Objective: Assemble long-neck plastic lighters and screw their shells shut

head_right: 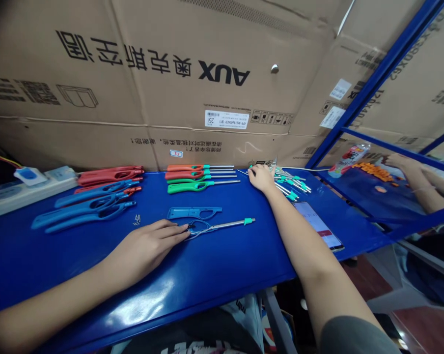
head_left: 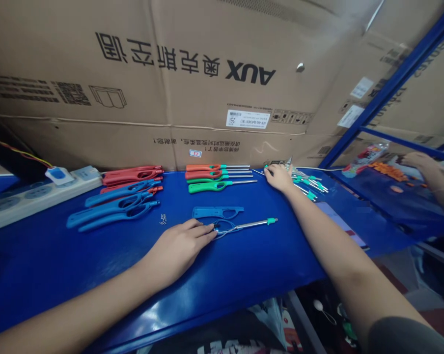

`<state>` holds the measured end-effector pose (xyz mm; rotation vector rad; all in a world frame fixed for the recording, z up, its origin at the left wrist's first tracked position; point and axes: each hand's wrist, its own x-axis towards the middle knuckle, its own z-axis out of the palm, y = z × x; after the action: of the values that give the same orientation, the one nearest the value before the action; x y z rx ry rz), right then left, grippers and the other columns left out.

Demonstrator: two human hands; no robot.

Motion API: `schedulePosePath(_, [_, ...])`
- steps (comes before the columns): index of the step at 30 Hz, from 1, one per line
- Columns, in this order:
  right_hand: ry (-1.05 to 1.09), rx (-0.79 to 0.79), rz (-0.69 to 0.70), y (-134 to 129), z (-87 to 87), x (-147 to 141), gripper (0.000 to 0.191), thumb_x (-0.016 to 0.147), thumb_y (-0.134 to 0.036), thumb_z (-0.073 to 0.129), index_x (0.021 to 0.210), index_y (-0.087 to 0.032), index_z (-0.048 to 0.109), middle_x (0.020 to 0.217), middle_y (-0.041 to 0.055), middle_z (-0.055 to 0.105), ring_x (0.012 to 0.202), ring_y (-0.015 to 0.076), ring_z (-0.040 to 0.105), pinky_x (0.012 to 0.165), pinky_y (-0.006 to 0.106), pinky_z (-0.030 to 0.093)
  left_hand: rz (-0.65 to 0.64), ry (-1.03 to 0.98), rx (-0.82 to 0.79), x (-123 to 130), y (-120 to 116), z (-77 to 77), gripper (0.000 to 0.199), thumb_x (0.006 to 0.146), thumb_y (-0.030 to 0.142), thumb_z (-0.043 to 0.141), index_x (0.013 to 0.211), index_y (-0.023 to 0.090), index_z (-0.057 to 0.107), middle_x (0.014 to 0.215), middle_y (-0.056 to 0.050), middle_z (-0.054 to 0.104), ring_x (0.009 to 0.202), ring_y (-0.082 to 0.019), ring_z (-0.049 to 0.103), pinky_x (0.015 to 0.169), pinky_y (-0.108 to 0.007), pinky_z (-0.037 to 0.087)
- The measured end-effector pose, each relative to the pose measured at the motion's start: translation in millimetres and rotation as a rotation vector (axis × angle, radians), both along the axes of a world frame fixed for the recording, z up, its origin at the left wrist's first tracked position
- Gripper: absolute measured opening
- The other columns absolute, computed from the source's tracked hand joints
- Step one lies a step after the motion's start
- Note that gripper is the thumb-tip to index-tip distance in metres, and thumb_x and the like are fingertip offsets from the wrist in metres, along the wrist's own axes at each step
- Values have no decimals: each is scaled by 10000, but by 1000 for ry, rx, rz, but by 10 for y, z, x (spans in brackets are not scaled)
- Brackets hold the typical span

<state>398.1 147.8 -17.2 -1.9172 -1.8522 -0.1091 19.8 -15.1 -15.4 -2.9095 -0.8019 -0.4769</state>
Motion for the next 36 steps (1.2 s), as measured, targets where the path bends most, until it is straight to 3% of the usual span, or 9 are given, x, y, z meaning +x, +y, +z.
schedulePosePath(2, [60, 64, 20, -34, 54, -35, 258, 907, -250, 481, 987, -186, 717, 1234, 147, 693, 1270, 358, 532, 1164, 706, 122, 8, -8, 1, 2, -7, 8, 346, 972, 112, 497, 1245, 167, 703, 1269, -64, 725, 1033, -259, 686, 832, -391, 618])
schedulePosePath(4, [138, 101, 71, -89, 126, -100, 238, 859, -186, 500, 1001, -173, 691, 1209, 153, 696, 1200, 315, 592, 1144, 595, 302, 25, -33, -10, 6, -15, 14, 336, 965, 108, 506, 1223, 177, 710, 1242, -57, 737, 1029, -255, 688, 824, -386, 617])
schedulePosePath(6, [229, 92, 145, -169, 199, -203, 211, 834, -177, 515, 982, -167, 665, 1128, 148, 717, 1031, 267, 671, 1017, 482, 473, 50, -73, -31, 15, -24, 22, 321, 964, 112, 512, 1200, 188, 717, 1207, -42, 750, 1022, -248, 692, 818, -379, 615])
schedulePosePath(9, [363, 7, 260, -349, 276, -417, 191, 838, -274, 573, 989, -172, 628, 902, 101, 738, 757, 223, 708, 762, 390, 573, 85, -122, -64, 31, -34, 34, 305, 958, 133, 526, 1184, 198, 719, 1161, -22, 764, 1006, -247, 696, 807, -384, 611])
schedulePosePath(15, [612, -256, 538, -761, 329, -800, 279, 782, -402, 710, 929, -197, 592, 804, 48, 732, 629, 169, 688, 630, 316, 567, 103, -175, -118, 23, -21, 28, 292, 941, 140, 532, 1159, 193, 719, 1121, -29, 769, 986, -237, 692, 830, -372, 593])
schedulePosePath(17, [513, -276, 560, -841, 342, -845, 241, 788, -385, 720, 884, -196, 605, 760, 34, 711, 624, 164, 662, 608, 302, 530, 88, -191, -123, 11, -6, 13, 279, 956, 148, 524, 1155, 193, 715, 1123, -31, 767, 994, -233, 691, 843, -363, 586])
schedulePosePath(22, [-9, -193, 439, -898, 390, -789, 72, 848, -248, 667, 901, -210, 697, 752, 24, 710, 692, 175, 640, 630, 286, 431, 76, -248, -118, 2, 38, -30, 235, 1014, 249, 521, 1140, 198, 712, 1088, -30, 768, 975, -218, 692, 857, -357, 573])
schedulePosePath(30, [81, -350, 222, -745, 417, -579, 108, 817, -252, 723, 769, -188, 650, 792, 40, 747, 681, 161, 652, 631, 274, 430, 55, -245, -107, 4, 69, -63, 210, 1010, 266, 553, 1137, 201, 707, 1108, -40, 755, 968, -217, 680, 858, -369, 574])
schedulePosePath(36, [-50, -507, 244, -697, 447, -413, 95, 814, -268, 707, 755, -196, 691, 742, 18, 714, 639, 149, 591, 603, 275, 395, 59, -268, -171, 15, 40, -37, 212, 989, 253, 585, 1152, 198, 709, 1129, -59, 740, 1009, -224, 677, 878, -385, 585])
